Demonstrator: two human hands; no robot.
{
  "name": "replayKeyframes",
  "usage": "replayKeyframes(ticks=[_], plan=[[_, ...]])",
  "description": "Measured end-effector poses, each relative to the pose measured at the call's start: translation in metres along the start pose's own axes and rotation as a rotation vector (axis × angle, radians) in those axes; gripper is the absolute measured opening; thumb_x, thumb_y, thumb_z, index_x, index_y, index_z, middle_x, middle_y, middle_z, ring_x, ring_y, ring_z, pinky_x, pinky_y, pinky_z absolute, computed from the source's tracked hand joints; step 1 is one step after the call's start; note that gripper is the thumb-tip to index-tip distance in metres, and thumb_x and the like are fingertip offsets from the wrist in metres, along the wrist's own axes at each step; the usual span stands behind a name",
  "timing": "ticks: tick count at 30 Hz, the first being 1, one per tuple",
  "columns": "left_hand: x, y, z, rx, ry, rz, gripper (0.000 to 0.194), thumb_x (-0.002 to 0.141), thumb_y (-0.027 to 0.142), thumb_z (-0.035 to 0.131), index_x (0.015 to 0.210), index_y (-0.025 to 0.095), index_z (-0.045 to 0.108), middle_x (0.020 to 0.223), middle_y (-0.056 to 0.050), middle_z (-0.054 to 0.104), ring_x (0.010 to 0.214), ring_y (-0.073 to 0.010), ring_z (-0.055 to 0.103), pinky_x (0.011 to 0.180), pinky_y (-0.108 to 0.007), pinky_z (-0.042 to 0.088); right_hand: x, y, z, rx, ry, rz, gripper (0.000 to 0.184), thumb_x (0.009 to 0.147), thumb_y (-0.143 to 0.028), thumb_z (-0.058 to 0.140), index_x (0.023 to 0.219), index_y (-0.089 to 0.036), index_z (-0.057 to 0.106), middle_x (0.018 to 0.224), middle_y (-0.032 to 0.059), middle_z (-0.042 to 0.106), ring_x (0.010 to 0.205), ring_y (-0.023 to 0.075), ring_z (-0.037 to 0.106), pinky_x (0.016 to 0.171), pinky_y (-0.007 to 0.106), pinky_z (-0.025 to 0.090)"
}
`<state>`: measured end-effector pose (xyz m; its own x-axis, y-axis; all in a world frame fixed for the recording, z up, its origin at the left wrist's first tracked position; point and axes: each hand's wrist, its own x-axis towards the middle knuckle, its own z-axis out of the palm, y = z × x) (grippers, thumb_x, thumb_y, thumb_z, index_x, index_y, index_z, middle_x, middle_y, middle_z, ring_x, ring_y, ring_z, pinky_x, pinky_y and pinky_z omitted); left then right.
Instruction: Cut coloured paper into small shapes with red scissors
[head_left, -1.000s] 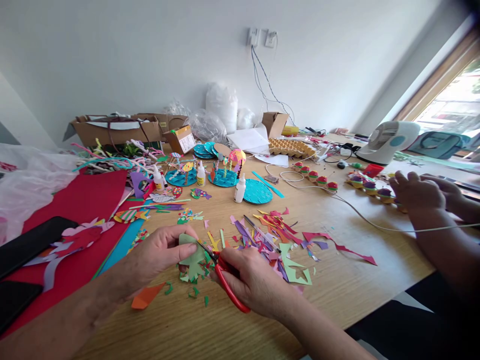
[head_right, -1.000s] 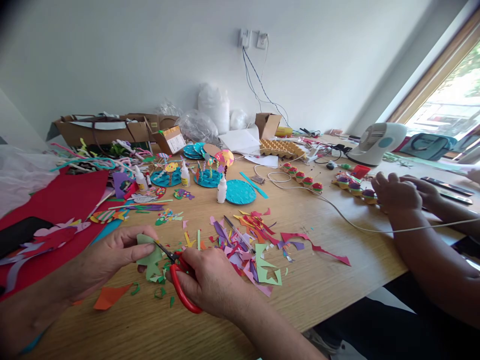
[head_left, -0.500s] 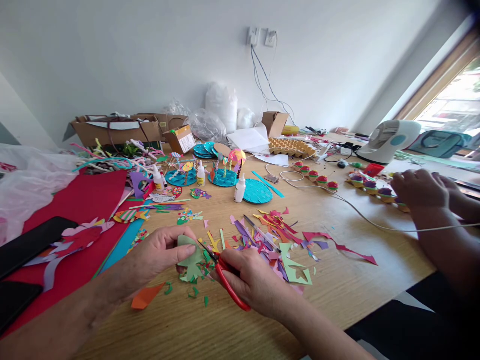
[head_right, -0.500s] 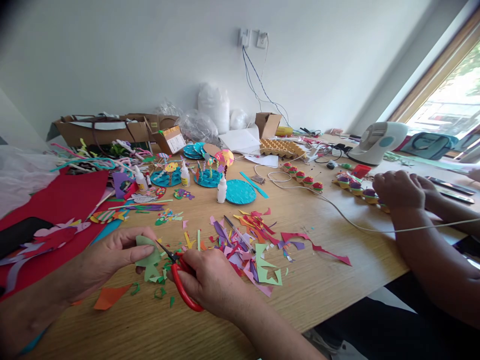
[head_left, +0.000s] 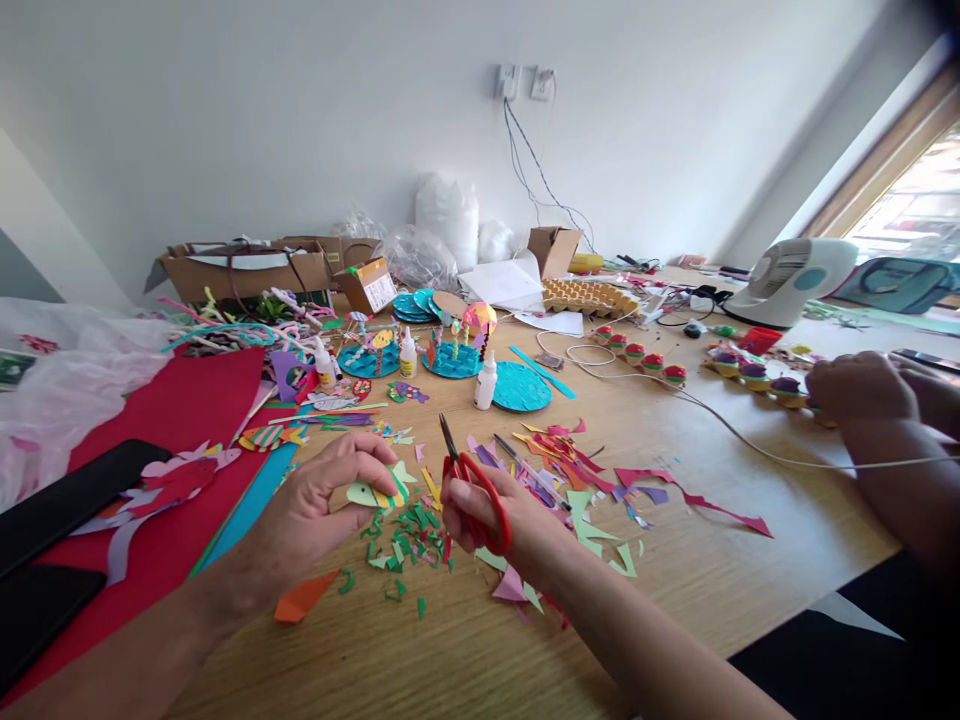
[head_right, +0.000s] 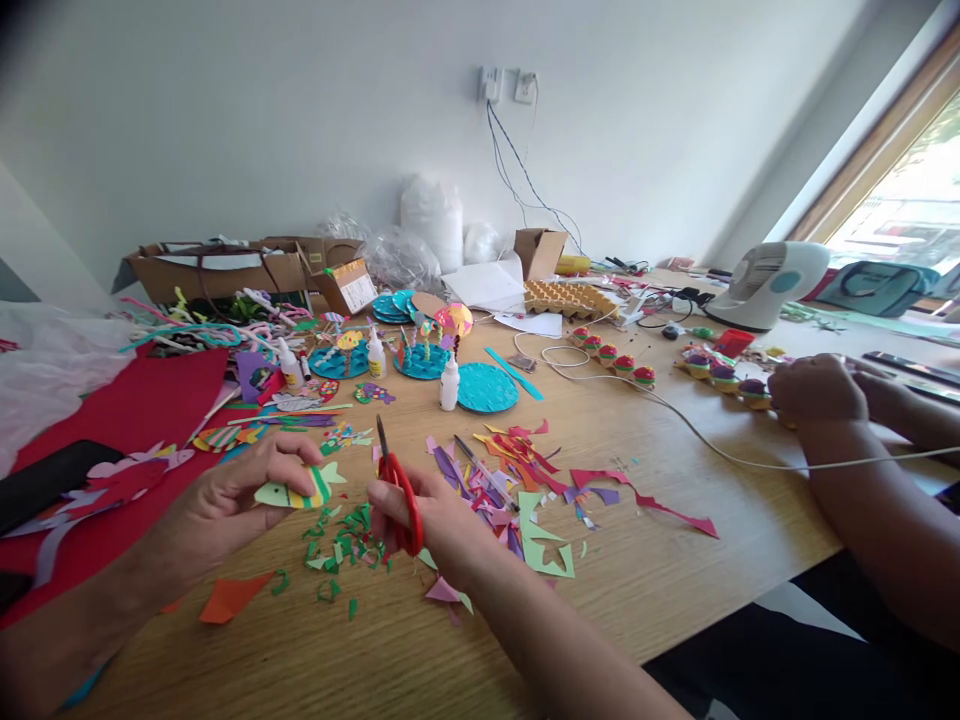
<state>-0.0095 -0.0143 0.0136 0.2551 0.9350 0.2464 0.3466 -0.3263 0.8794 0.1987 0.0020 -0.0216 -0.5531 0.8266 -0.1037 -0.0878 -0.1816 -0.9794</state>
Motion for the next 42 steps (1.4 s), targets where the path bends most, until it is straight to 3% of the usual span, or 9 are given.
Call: replayKeyframes(ticks=[4, 12, 16, 19, 23, 27, 32, 36, 42], plan=[[0.001, -0.002, 0.000, -0.048, -0.035, -0.011, 0.015, 0.067, 0.014, 0.063, 0.065, 0.026, 0.070, 0.106, -0.004, 0.056, 0.111, -0.0272, 0.048, 0.094, -0.036, 0.037, 0.015, -0.005, 0.002, 0.105, 0.038, 0.008, 0.036, 0.065, -0.043, 0.073, 0.076, -0.016, 0.052, 0.069, -0.0024, 0.057, 0.051, 0.0062, 0.045, 0.051, 0.021, 0.035], [0.006, -0.012, 0.000, -0.132, -0.164, 0.006, 0.034, 0.060, 0.000, 0.057, 0.069, 0.029, 0.073, 0.112, -0.001, 0.058, 0.117, -0.0253, 0.046, 0.102, -0.035, 0.031, 0.032, -0.018, 0.008, 0.149, -0.062, 0.054, 0.031, 0.053, -0.016, 0.074, 0.078, -0.016, 0.054, 0.058, -0.0084, 0.051, 0.048, 0.0053, 0.044, 0.048, 0.019, 0.033], [0.007, -0.011, 0.002, -0.309, 0.025, -0.171, 0.059, 0.059, -0.002, 0.048, 0.104, 0.033, 0.063, 0.124, 0.002, 0.054, 0.120, -0.0214, 0.044, 0.096, -0.031, 0.038, 0.034, -0.024, 0.011, 0.109, 0.026, 0.008, 0.028, 0.054, -0.015, 0.068, 0.078, -0.017, 0.053, 0.056, -0.0085, 0.051, 0.047, 0.0062, 0.044, 0.047, 0.020, 0.031], [0.010, -0.009, 0.005, -0.492, 0.156, -0.319, 0.048, 0.066, 0.004, 0.048, 0.107, 0.027, 0.058, 0.114, -0.002, 0.059, 0.107, -0.0208, 0.053, 0.085, -0.030, 0.046, 0.037, -0.024, 0.014, 0.109, 0.144, -0.050, 0.031, 0.053, -0.019, 0.070, 0.078, -0.018, 0.052, 0.055, -0.0084, 0.050, 0.048, 0.0071, 0.043, 0.046, 0.020, 0.031], [0.013, -0.012, 0.011, -0.675, 0.071, -0.361, 0.028, 0.078, 0.021, 0.048, 0.104, 0.023, 0.059, 0.102, -0.004, 0.062, 0.095, -0.0216, 0.056, 0.074, -0.033, 0.049, 0.041, -0.015, 0.014, 0.156, 0.287, -0.109, 0.031, 0.054, -0.023, 0.071, 0.077, -0.018, 0.051, 0.056, -0.0078, 0.049, 0.049, 0.0076, 0.042, 0.048, 0.021, 0.032], [0.015, -0.016, 0.022, -0.544, -0.002, -0.401, 0.022, 0.080, 0.028, 0.055, 0.101, 0.024, 0.059, 0.096, -0.001, 0.062, 0.088, -0.0178, 0.056, 0.073, -0.030, 0.046, 0.044, -0.004, 0.011, 0.190, 0.350, -0.122, 0.032, 0.056, -0.025, 0.070, 0.080, -0.018, 0.050, 0.057, -0.0072, 0.050, 0.051, 0.0084, 0.044, 0.050, 0.021, 0.033], [0.024, -0.022, 0.030, -0.438, 0.037, -0.426, 0.012, 0.076, 0.025, 0.060, 0.088, 0.022, 0.061, 0.083, 0.002, 0.062, 0.076, -0.0138, 0.054, 0.072, -0.026, 0.043, 0.045, 0.003, 0.011, 0.181, 0.310, -0.091, 0.034, 0.054, -0.025, 0.073, 0.079, -0.018, 0.049, 0.057, -0.0075, 0.049, 0.051, 0.0083, 0.042, 0.049, 0.021, 0.031], [0.031, -0.023, 0.022, -0.356, 0.032, -0.412, 0.006, 0.074, 0.021, 0.059, 0.080, 0.020, 0.059, 0.075, 0.003, 0.059, 0.070, -0.0138, 0.052, 0.067, -0.026, 0.042, 0.046, 0.004, 0.009, 0.146, 0.289, -0.092, 0.033, 0.056, -0.026, 0.072, 0.077, -0.018, 0.049, 0.063, -0.0049, 0.053, 0.055, 0.0092, 0.044, 0.050, 0.021, 0.032], [0.033, -0.025, 0.012, -0.217, -0.118, -0.399, 0.011, 0.072, 0.019, 0.054, 0.083, 0.019, 0.057, 0.080, 0.002, 0.057, 0.081, -0.0164, 0.052, 0.067, -0.026, 0.040, 0.048, 0.006, 0.005, 0.052, 0.285, -0.153, 0.026, 0.060, -0.026, 0.068, 0.076, -0.018, 0.049, 0.073, -0.0014, 0.057, 0.062, 0.0108, 0.048, 0.054, 0.022, 0.037]])
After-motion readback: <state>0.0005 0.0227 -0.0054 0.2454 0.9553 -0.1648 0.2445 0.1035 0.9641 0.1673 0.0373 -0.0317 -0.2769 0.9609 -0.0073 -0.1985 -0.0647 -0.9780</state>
